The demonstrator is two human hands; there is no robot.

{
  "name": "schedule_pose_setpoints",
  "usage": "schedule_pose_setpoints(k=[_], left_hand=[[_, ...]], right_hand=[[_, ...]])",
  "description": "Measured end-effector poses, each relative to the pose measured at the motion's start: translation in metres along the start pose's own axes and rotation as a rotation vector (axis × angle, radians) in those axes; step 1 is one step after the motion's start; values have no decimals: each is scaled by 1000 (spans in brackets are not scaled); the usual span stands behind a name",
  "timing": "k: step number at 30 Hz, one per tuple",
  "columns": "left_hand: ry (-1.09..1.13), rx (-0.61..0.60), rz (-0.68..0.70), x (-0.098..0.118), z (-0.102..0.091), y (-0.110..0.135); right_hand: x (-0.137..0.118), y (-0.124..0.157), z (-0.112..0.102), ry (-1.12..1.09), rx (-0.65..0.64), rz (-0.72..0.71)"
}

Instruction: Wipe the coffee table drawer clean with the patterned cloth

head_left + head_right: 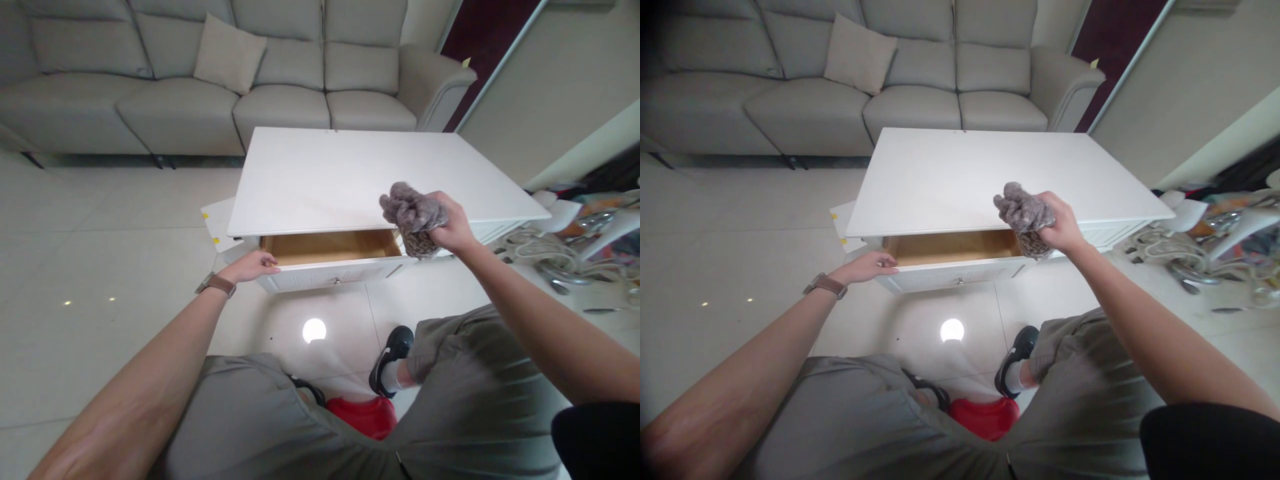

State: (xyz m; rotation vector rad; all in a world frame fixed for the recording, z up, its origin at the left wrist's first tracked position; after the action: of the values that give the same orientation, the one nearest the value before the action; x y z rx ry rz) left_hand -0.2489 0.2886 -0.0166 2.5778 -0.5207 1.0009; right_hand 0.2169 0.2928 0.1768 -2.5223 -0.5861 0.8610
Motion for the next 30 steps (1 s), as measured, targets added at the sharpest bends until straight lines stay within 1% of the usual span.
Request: schedule_pose_setpoints(k=[1,2,4,5,6,7,8,9,11,13,15,17,19,23,25,28,30], left_hand=[[4,-1,1,1,0,0],[9,-8,4,3,0,0],[11,-28,12,6,1,1],[9,-36,12,7,1,2],[8,-43,10,7,2,2],[9,-50,6,8,3,2],[10,-60,4,7,4,3],[12,-75,4,7,6,3],[6,-116,16,8,10,2],[-13,-151,27,9,14,0],[-30,-168,22,8,15,-1],[-34,-176,9,7,17,-3],[-32,-176,-2,5,17,-3],[-35,-171,-7,2,17,-2],[-36,-167,-3,-1,17,-1],[-39,-169,8,-3,18,0],[-45,-179,17,-2,19,0]], right_hand=[[-4,7,20,60,-134,-26],[-8,19,47,129,-282,-46],[-11,48,106,298,-549,-40],[-10,61,133,401,-639,-16],[-8,68,153,510,-645,33],[-7,71,168,591,-628,90],[-8,72,182,622,-637,126],[-11,72,193,633,-645,135],[-18,69,205,615,-666,107],[-21,67,206,592,-666,57],[-19,68,199,575,-636,24],[-11,74,190,560,-584,14],[2,83,180,552,-529,28],[39,99,159,571,-427,120],[58,106,144,569,-348,181],[84,114,122,532,-181,286],[101,121,108,476,-25,387]])
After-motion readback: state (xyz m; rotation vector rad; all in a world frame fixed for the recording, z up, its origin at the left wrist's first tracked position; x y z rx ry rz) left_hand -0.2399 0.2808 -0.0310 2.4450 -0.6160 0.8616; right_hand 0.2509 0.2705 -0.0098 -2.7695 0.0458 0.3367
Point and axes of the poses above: each hand's wrist, its own y-axis away from the middle knuckle, its own z-axis out of the palm, x = y × z, the point moved 9 cm from there along -y, towards the middle knuckle, and after that the axes turned 9 degrees about z, right-handed, at the moved point
